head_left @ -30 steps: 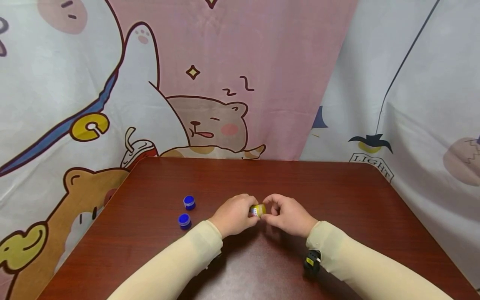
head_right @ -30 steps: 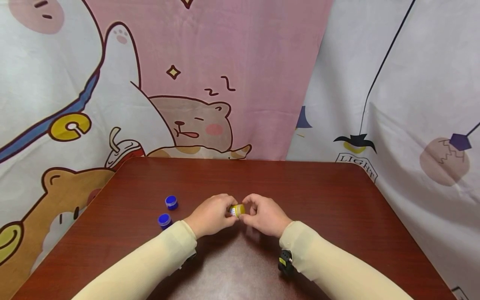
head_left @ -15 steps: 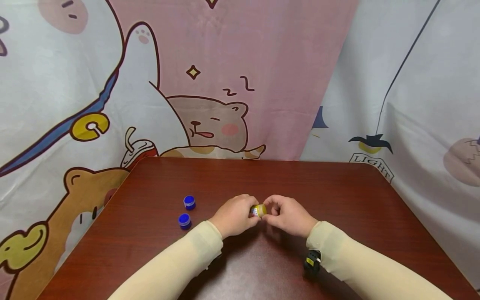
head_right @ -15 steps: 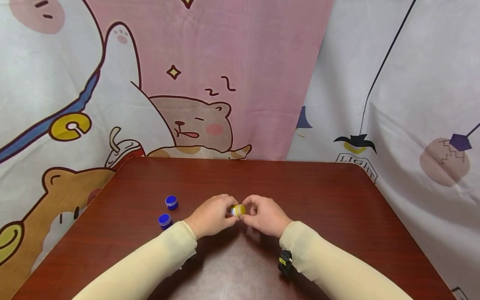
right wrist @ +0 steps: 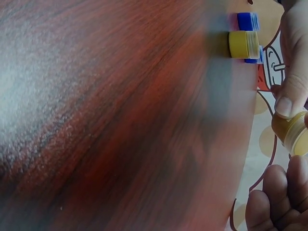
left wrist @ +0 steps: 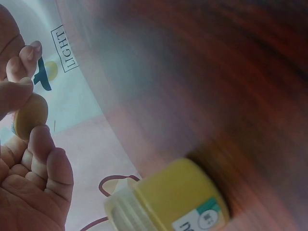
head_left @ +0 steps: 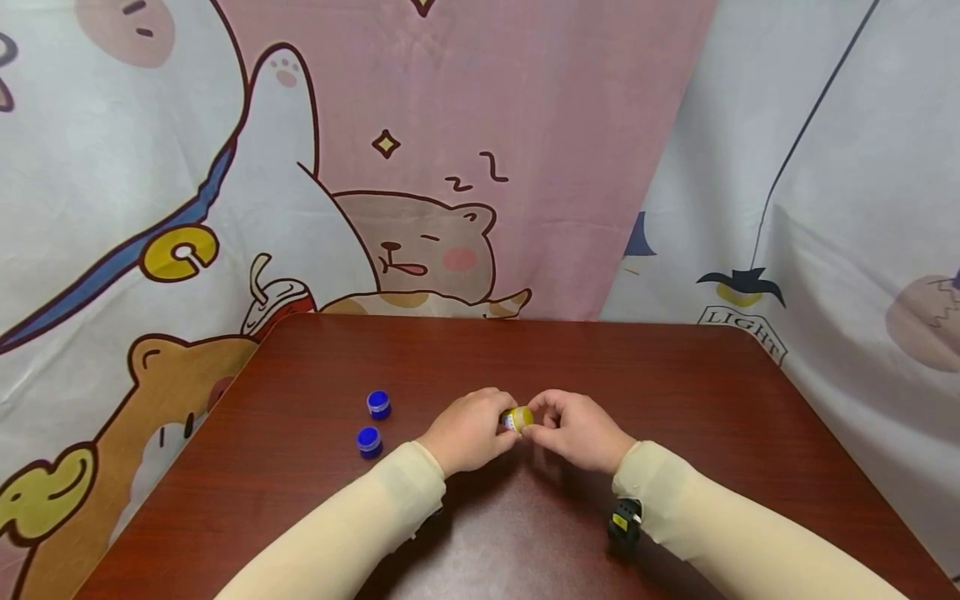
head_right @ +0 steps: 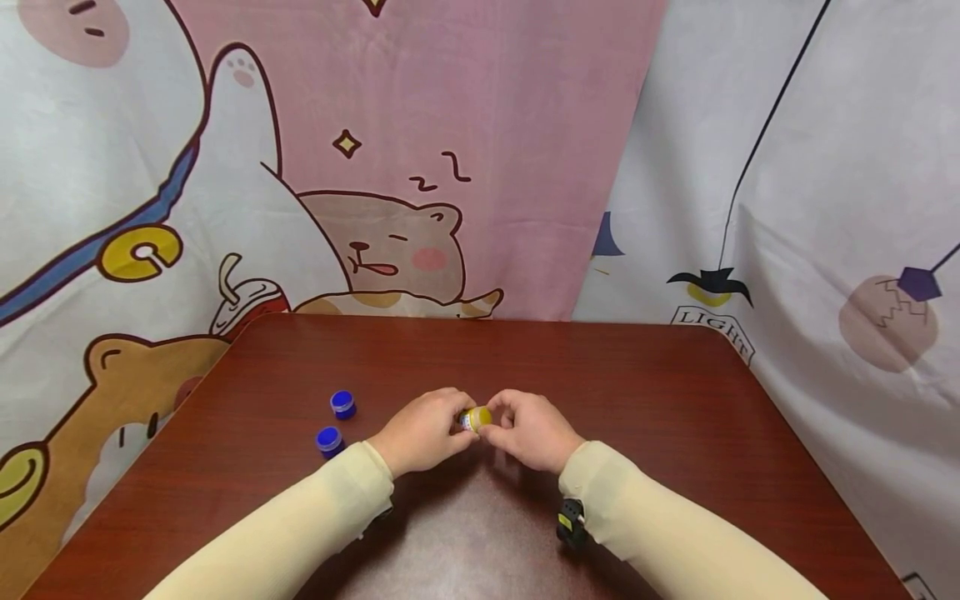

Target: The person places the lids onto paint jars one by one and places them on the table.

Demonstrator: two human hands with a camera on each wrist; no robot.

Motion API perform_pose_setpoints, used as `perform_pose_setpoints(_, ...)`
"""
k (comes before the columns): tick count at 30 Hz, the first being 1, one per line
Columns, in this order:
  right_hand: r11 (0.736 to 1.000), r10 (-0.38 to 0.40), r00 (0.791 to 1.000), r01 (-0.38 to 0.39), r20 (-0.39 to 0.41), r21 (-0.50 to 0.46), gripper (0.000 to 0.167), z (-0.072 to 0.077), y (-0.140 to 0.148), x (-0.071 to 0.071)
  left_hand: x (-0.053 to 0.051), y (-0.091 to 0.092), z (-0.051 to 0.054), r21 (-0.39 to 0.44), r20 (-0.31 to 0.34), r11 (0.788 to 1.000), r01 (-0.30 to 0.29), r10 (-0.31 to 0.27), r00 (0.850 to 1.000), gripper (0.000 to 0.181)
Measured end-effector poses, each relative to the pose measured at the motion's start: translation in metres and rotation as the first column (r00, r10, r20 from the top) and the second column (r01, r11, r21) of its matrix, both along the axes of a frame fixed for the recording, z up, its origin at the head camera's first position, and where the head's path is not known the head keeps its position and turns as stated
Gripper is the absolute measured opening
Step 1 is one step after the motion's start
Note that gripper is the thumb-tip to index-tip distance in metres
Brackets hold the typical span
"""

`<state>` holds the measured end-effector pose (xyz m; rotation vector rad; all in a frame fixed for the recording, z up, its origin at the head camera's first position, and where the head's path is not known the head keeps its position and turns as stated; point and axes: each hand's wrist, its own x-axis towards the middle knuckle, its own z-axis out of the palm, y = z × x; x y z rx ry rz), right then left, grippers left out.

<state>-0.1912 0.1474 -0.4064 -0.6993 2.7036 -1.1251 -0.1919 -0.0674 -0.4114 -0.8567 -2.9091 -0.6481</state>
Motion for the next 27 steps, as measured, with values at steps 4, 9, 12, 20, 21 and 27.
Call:
perform_pose_setpoints(4,1.000,0.002,1.000,-0.002,-0.002,-0.005,0.030,0.0004,0.0003,-0.0004,0.0005,-0.0002,0.0005,0.003,-0.005,1.000,0.002,-0.002,1.000,0.023)
perform_pose_setpoints(9,1.000,0.009,1.000,-0.009,-0.006,-0.012,0.027,0.0007,-0.0003,-0.0012,0.0014,-0.0003,0.0020,0.008,-0.009,1.000,0.001,-0.001,1.000,0.023)
perform_pose_setpoints(12,1.000,0.001,1.000,-0.001,-0.006,-0.006,0.027,0.0010,-0.0007,-0.0016,0.0017,-0.0008,0.0023,0.012,-0.006,1.000,0.001,-0.001,1.000,0.024)
perform_pose_setpoints(20,1.000,0.009,1.000,-0.009,-0.010,-0.011,0.029,0.0025,-0.0004,-0.0018,0.0012,-0.0012,0.0020,0.009,-0.003,1.000,-0.001,0.001,1.000,0.025)
perform_pose_setpoints(21,1.000,0.009,1.000,-0.009,-0.009,-0.011,0.026,0.0026,-0.0006,-0.0018,0.0011,-0.0013,0.0018,0.010,-0.001,1.000,-0.003,0.003,1.000,0.025)
perform_pose_setpoints(27,1.000,0.006,1.000,-0.006,-0.014,-0.010,0.030,0.0028,-0.0009,-0.0014,0.0018,-0.0015,0.0014,0.015,-0.004,1.000,-0.004,0.004,1.000,0.025)
